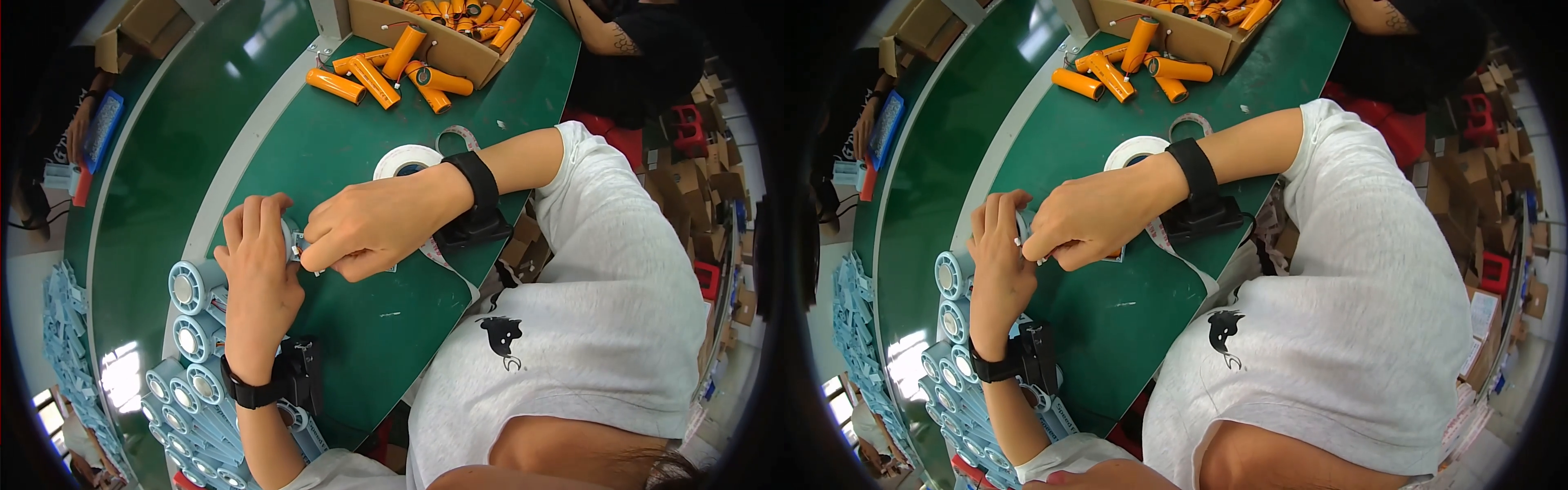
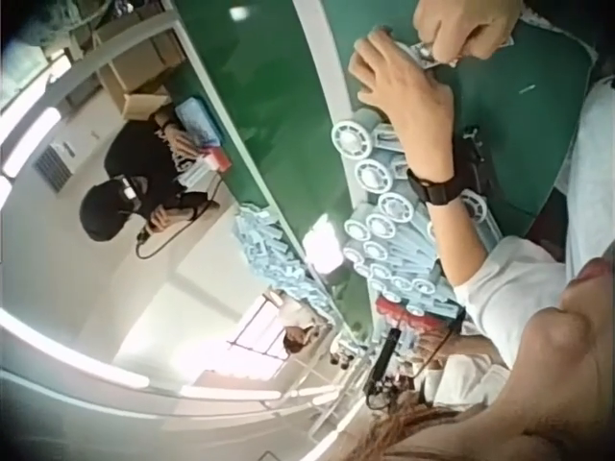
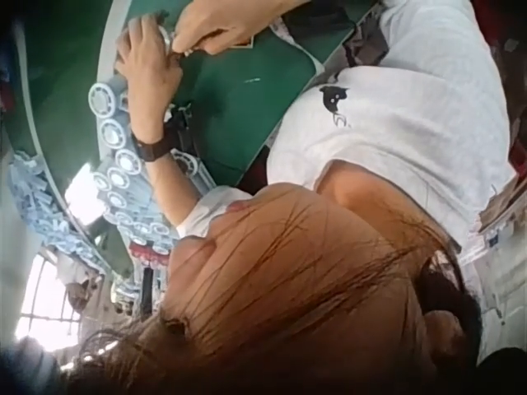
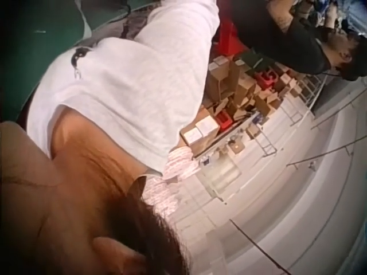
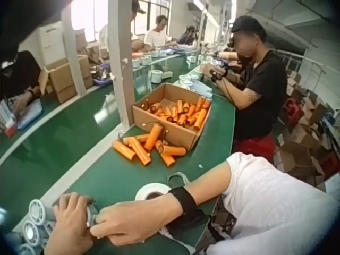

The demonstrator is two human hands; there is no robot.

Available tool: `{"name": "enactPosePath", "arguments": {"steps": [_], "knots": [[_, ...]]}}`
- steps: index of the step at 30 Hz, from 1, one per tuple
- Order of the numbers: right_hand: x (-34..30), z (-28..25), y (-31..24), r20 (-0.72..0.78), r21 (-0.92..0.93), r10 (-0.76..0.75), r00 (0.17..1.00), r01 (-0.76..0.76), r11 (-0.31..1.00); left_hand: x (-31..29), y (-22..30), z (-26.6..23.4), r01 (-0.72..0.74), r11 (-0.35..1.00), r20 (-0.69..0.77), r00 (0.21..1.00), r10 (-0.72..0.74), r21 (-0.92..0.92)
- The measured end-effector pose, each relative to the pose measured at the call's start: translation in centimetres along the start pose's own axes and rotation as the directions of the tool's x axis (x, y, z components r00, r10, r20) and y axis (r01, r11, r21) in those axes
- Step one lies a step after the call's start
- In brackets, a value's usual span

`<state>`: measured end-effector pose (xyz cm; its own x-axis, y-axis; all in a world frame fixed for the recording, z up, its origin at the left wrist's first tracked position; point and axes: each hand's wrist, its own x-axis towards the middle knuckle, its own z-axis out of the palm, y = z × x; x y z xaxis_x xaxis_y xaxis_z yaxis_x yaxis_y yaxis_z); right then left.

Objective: The person applies double-sided tape to batteries, peels the backing, and presses each battery into a fan housing. They repeat this process for multiple units, picking batteries from a cardboard box and setting the assembled housings aside.

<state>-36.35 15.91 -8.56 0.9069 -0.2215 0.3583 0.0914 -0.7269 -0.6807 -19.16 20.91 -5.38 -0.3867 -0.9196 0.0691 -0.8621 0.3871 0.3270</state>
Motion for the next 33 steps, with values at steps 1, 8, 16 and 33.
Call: {"name": "enactPosePath", "arguments": {"steps": [1,8,16,33], "knots": [[0.0,0.0,-0.1,0.010,-0.014,0.002,1.000,-0.002,1.000,-0.1,0.0,0.0,-0.006,1.000,0.000,1.000,0.006,0.001],[0.1,-1.0,-0.1,0.076,0.237,0.300,0.951,-0.310,0.921,-0.4,-0.7,0.2,-0.052,0.999,-0.003,0.999,0.052,0.001],[1.0,0.2,3.7,0.229,0.447,0.473,0.851,-0.523,0.726,0.0,-0.9,1.1,-0.127,0.986,-0.036,0.991,0.132,0.107],[-2.0,1.4,0.8,-0.014,0.543,0.373,0.928,-0.306,0.782,-0.4,2.4,-1.9,-0.168,0.912,-0.286,0.915,0.286,0.374]]}}
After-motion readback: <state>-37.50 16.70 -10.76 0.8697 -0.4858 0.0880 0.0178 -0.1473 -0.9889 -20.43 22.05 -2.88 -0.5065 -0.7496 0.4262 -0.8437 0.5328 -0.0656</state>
